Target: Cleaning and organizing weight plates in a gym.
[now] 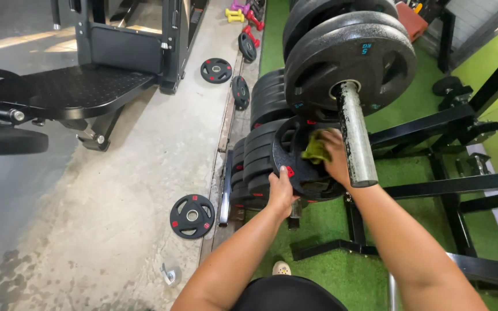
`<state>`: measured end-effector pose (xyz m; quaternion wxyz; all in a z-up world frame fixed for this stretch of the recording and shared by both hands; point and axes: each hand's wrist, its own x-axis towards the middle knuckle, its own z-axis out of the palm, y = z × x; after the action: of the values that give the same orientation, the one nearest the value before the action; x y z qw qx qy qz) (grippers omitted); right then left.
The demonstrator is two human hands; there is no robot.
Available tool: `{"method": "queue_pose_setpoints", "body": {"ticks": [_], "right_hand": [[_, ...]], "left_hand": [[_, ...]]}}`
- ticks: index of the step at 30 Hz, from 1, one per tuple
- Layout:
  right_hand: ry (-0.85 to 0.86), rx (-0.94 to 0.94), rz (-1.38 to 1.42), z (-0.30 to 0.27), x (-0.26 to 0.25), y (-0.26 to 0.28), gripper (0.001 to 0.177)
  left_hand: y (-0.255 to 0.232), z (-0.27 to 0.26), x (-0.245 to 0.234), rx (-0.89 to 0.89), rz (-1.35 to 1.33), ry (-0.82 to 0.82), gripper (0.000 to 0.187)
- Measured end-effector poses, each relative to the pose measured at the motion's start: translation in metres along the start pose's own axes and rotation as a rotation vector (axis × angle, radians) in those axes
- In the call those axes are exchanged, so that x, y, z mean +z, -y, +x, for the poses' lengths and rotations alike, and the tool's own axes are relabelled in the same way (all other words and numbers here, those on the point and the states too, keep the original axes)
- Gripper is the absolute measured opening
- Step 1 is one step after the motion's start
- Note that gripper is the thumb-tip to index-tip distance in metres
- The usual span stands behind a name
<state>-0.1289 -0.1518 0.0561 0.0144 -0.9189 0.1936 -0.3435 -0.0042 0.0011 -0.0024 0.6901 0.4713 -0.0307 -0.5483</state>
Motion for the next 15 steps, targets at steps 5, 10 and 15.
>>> {"method": "queue_pose_setpoints", "body": {"ticks": [5,10,15], "right_hand": [[0.151,0.185,-0.178,-0.043,0.006,-0.018,0.042],[0.193,0.237,-0.102,0.026,-0.030,0.074,0.044],[-0.091,0.596,0.216,0.011,0.060,-0.021,0.039]], "left_hand": [[-0.002,0.001,0.002,-0.039,0.036,-0.013,0.054],[0.003,0.007,-0.002,-0.014,0.008,-0.020,0.054],[-0.018,-0.003,0.000,-0.111,-0.031,-0.037,0.054]]}}
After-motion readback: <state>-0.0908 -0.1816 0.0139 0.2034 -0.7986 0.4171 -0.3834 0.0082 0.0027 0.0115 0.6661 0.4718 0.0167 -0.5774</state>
